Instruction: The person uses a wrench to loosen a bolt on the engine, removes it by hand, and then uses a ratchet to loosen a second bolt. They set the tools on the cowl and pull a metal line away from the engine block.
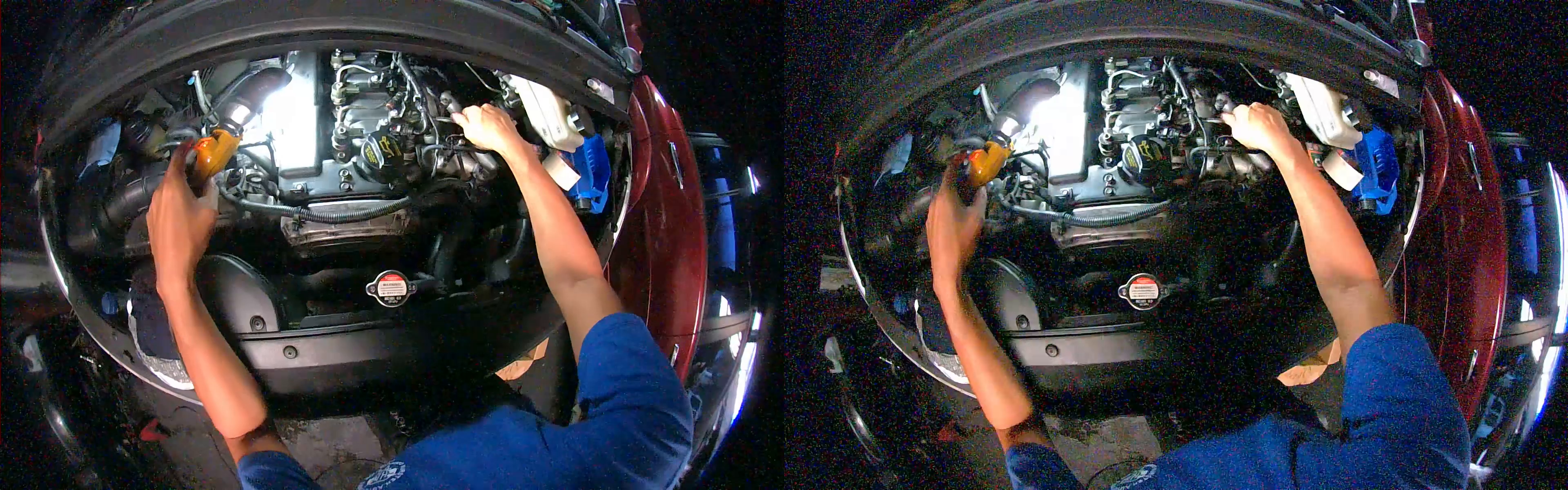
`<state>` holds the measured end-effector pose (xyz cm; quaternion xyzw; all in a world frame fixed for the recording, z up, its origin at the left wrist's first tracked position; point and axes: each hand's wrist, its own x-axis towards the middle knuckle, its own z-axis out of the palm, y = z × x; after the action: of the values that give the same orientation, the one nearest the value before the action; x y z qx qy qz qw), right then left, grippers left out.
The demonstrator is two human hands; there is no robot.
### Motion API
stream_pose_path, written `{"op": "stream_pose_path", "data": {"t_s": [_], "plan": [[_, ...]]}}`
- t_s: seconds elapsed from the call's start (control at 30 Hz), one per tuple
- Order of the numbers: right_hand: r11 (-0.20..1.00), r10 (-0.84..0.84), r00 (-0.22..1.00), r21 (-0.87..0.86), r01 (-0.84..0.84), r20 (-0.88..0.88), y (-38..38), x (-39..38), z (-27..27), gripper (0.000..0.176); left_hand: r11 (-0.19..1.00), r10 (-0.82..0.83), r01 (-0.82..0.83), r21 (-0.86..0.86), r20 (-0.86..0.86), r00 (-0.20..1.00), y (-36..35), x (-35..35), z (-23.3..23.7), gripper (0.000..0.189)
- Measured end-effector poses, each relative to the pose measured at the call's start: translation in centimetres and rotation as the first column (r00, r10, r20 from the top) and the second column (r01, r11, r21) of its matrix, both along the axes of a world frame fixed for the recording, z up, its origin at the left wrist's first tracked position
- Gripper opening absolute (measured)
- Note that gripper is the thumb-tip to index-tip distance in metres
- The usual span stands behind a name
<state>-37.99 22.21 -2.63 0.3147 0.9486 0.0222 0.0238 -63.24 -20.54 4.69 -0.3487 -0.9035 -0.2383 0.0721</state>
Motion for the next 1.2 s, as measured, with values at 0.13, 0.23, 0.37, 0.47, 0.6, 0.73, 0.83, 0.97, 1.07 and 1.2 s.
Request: {"op": "stream_pose_path", "data": {"t_s": [0.13,0.23,0.37,0.47,0.6,0.73,0.83,0.97,1.07,1.2], "plan": [[0.996,0.073,0.997,0.059,-0.074,0.009,-0.5,-0.2,-0.1,0.053,1.0,-0.004,0.004,-0.011,0.01,1.0,-0.2,-0.1,-0.2,0.054],[0.997,0.045,0.999,0.064,-0.044,-0.007,-1.5,0.3,0.6,0.05,0.997,-0.072,0.071,0.027,0.043,0.996,-0.1,-0.6,-0.4,0.053],[0.944,0.245,0.951,0.176,-0.278,0.189,-0.4,1.0,-0.1,0.028,0.989,-0.133,0.132,0.071,0.019,0.991,0.0,-0.1,-0.4,0.05],[0.947,0.217,0.952,0.189,-0.259,0.216,-1.1,0.6,0.4,0.033,0.984,-0.157,0.158,0.078,-0.018,0.987,0.0,0.0,-0.1,0.05],[0.967,0.134,0.963,0.182,-0.178,0.232,-2.6,1.0,0.3,0.026,0.987,-0.145,0.143,0.074,0.014,0.989,-0.1,0.1,-0.6,0.05],[0.998,-0.021,0.994,0.058,0.014,0.112,-2.0,-0.2,1.3,0.04,0.987,-0.148,0.14,0.073,0.117,0.982,0.8,0.2,0.5,0.051],[0.996,-0.018,1.0,-0.084,0.016,-0.024,-1.8,0.6,1.9,0.054,0.981,-0.168,0.163,0.107,0.04,0.985,0.5,0.9,0.6,0.051],[0.997,-0.009,0.998,-0.071,0.005,-0.061,-0.1,0.8,1.8,0.058,0.975,-0.172,0.178,0.129,-0.062,0.983,0.2,0.2,-0.3,0.053],[0.99,-0.045,0.996,-0.138,0.034,-0.079,-0.6,2.5,3.1,0.061,0.979,-0.162,0.166,0.119,-0.041,0.986,0.1,0.4,0.2,0.055],[0.981,-0.151,0.977,-0.141,0.13,-0.151,-1.5,7.2,2.7,0.057,0.979,-0.172,0.171,0.111,-0.001,0.985,0.1,0.4,0.1,0.055]]}}
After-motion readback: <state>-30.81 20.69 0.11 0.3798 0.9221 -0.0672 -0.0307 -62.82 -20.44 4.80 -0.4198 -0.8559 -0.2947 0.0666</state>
